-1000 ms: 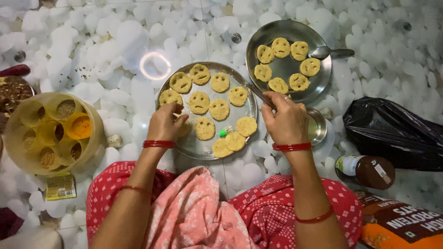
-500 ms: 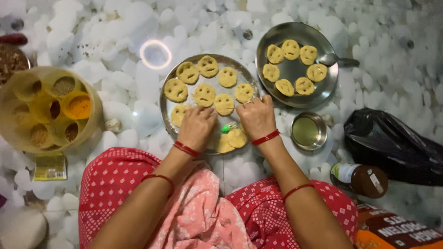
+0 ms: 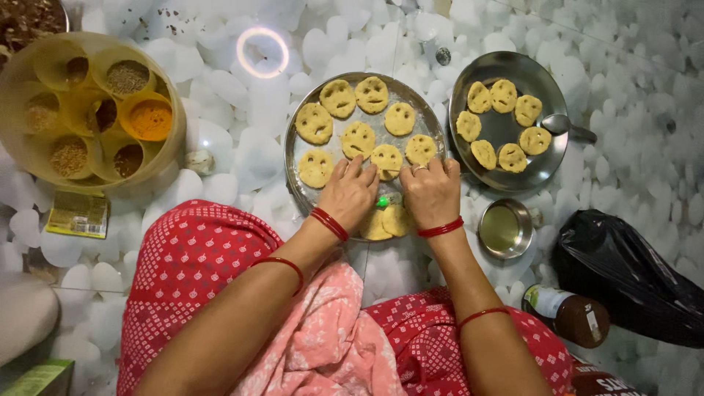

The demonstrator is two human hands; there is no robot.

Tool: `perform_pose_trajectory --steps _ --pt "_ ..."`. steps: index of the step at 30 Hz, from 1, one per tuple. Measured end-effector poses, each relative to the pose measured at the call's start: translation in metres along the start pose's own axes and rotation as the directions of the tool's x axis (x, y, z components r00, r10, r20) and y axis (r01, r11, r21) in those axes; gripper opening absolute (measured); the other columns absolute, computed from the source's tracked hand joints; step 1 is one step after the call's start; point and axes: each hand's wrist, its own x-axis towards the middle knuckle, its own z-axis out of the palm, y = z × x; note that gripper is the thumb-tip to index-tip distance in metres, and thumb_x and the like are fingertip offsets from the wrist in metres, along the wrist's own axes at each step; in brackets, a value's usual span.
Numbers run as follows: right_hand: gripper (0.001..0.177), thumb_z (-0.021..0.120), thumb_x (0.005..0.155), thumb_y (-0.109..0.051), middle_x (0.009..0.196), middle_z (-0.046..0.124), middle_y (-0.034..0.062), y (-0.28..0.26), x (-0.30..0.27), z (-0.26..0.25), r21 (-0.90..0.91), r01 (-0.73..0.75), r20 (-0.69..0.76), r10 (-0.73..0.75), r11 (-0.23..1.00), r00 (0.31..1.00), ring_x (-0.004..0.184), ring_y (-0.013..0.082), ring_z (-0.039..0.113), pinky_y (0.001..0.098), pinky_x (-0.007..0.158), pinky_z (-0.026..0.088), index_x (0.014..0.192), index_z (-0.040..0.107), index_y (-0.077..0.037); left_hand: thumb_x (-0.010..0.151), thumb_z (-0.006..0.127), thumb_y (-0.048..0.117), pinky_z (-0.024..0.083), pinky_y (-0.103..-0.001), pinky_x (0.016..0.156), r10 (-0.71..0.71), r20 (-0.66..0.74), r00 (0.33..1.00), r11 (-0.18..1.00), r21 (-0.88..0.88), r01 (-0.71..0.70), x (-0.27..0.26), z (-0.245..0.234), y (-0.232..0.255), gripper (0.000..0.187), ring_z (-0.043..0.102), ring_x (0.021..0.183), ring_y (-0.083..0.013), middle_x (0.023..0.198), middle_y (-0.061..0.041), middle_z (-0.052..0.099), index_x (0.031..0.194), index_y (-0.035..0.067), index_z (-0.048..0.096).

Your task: The person decorates small round dough pieces with smiley faces using a green marker and a spoon. They work on two metal trays, drawing eyes and mouths on each piece and occasionally transferring them between trays.

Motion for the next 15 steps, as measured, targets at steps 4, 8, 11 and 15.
perform_pose_trajectory --steps 4,8,11,15 --pt "0.008 0.065 0.083 -0.013 0.072 0.066 0.0009 -0.001 0.0006 0.0035 -0.01 -0.001 0.018 0.001 1.0 1.0 0.079 0.0212 0.062 0.0403 0.084 0.042 0.078 0.071 -0.017 0.09 0.054 0.014 0.036 -0.049 0.112 -0.019 0.0 1.0 1.0 -0.018 0.019 0.0001 0.0025 0.0019 0.037 0.051 0.134 -0.0351 0.131 -0.011 0.064 0.121 0.0 0.069" --pt "0.008 0.065 0.083 -0.014 0.072 0.066 0.0007 -0.002 0.0024 0.0028 -0.017 -0.001 0.037 0.002 1.0 0.999 0.078 0.0213 0.061 0.0401 0.082 0.041 0.078 0.07 -0.018 0.091 0.054 0.015 0.036 -0.05 0.112 -0.025 0.012 1.0 1.0 -0.008 0.025 0.0007 0.0063 0.002 0.037 0.051 0.133 -0.0348 0.132 -0.011 0.064 0.121 0.0 0.069" --pt "0.006 0.068 0.084 -0.014 0.075 0.068 0.0001 -0.0021 0.0013 -0.0017 0.0 -0.021 0.026 0.021 1.0 0.999 0.08 0.0205 0.063 0.04 0.084 0.042 0.081 0.071 -0.018 0.091 0.054 0.015 0.037 -0.049 0.111 -0.02 0.006 1.0 1.0 -0.008 0.02 0.0004 0.0072 0.0012 0.038 0.051 0.132 -0.0351 0.133 -0.012 0.064 0.122 0.0 0.069" --pt "0.02 0.072 0.08 -0.017 0.081 0.072 0.005 0.0051 -0.0054 -0.0058 0.225 -0.274 0.178 0.237 0.935 0.955 0.079 0.0269 0.067 0.0455 0.073 0.044 0.1 0.077 -0.015 0.091 0.054 0.014 0.038 -0.049 0.109 -0.024 -0.021 0.999 0.999 -0.021 0.024 0.0026 0.004 -0.0004 0.035 0.053 0.131 -0.0351 0.133 -0.013 0.065 0.12 0.0 0.069"
